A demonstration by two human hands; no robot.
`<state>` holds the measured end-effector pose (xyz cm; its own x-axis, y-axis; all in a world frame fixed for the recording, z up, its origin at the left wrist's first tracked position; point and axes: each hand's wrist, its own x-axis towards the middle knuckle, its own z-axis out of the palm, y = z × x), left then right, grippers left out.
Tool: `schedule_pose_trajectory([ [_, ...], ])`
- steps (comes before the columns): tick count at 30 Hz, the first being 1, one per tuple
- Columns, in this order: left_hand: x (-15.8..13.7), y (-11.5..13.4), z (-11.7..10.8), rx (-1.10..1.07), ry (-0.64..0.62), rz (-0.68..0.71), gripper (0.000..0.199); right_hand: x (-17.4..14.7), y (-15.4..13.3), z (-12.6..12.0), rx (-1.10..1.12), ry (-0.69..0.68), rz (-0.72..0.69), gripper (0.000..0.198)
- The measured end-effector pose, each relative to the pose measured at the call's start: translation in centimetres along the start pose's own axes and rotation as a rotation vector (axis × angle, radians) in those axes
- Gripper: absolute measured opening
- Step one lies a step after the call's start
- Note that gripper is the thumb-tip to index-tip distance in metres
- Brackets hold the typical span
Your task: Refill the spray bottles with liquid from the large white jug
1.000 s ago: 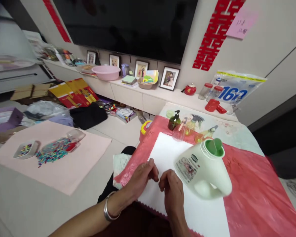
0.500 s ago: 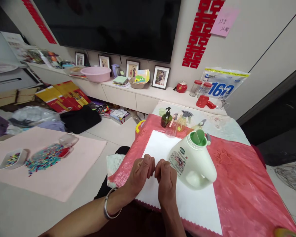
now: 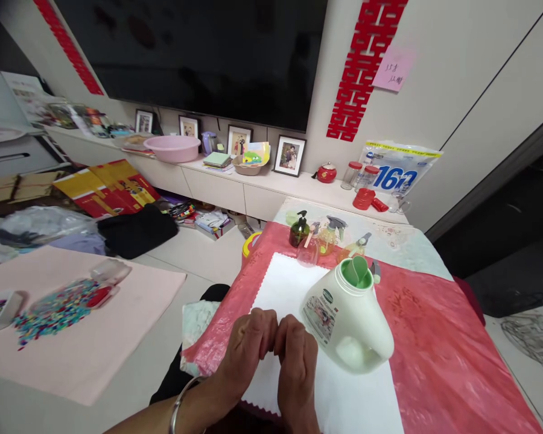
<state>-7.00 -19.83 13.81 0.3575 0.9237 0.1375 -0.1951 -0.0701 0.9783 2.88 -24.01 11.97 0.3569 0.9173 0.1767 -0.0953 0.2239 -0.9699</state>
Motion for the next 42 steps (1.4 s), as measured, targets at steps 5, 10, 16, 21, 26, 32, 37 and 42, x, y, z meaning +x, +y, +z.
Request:
schedule_pose_trajectory([
  [5, -0.1, 0.6, 0.2, -0.04, -0.042, 0.028, 0.07, -0.2, 0.3, -0.2, -0.007, -0.003, -0.027, 0.066],
  [10, -0.1, 0.6, 0.1, -0.026, -0.033, -0.026, 0.07, -0.3, 0.5, -0.2, -0.015, -0.003, -0.015, 0.065],
  [16, -0.1, 0.6, 0.2, 0.003, -0.021, -0.045, 0.071, -0.4, 1.0, -0.5, -0.027, -0.006, 0.012, 0.066],
  [21, -0.3, 0.5, 0.3, -0.047, -0.065, -0.031, 0.071, -0.6, 1.5, -0.8, 0.003, -0.012, 0.07, 0.07],
  [26, -0.1, -0.3, 0.2, -0.022, -0.043, -0.106, 0.074, -1.0, 1.4, -0.3, 0.03, 0.018, 0.146, 0.068],
  [32, 0.3, -2.6, -0.3, 0.007, -0.034, -0.221, 0.074, -0.4, 4.5, -0.7, -0.004, 0.038, 0.202, 0.072],
  [37, 0.5, -5.1, -0.9, 0.128, -0.06, -0.363, 0.077, -0.1, 7.3, -1.4, -0.095, 0.03, 0.27, 0.075],
  [42, 1.4, -6.2, -2.3, 0.175, -0.09, -0.348, 0.073, -0.9, 6.8, -2.2, -0.197, 0.022, 0.232, 0.071],
])
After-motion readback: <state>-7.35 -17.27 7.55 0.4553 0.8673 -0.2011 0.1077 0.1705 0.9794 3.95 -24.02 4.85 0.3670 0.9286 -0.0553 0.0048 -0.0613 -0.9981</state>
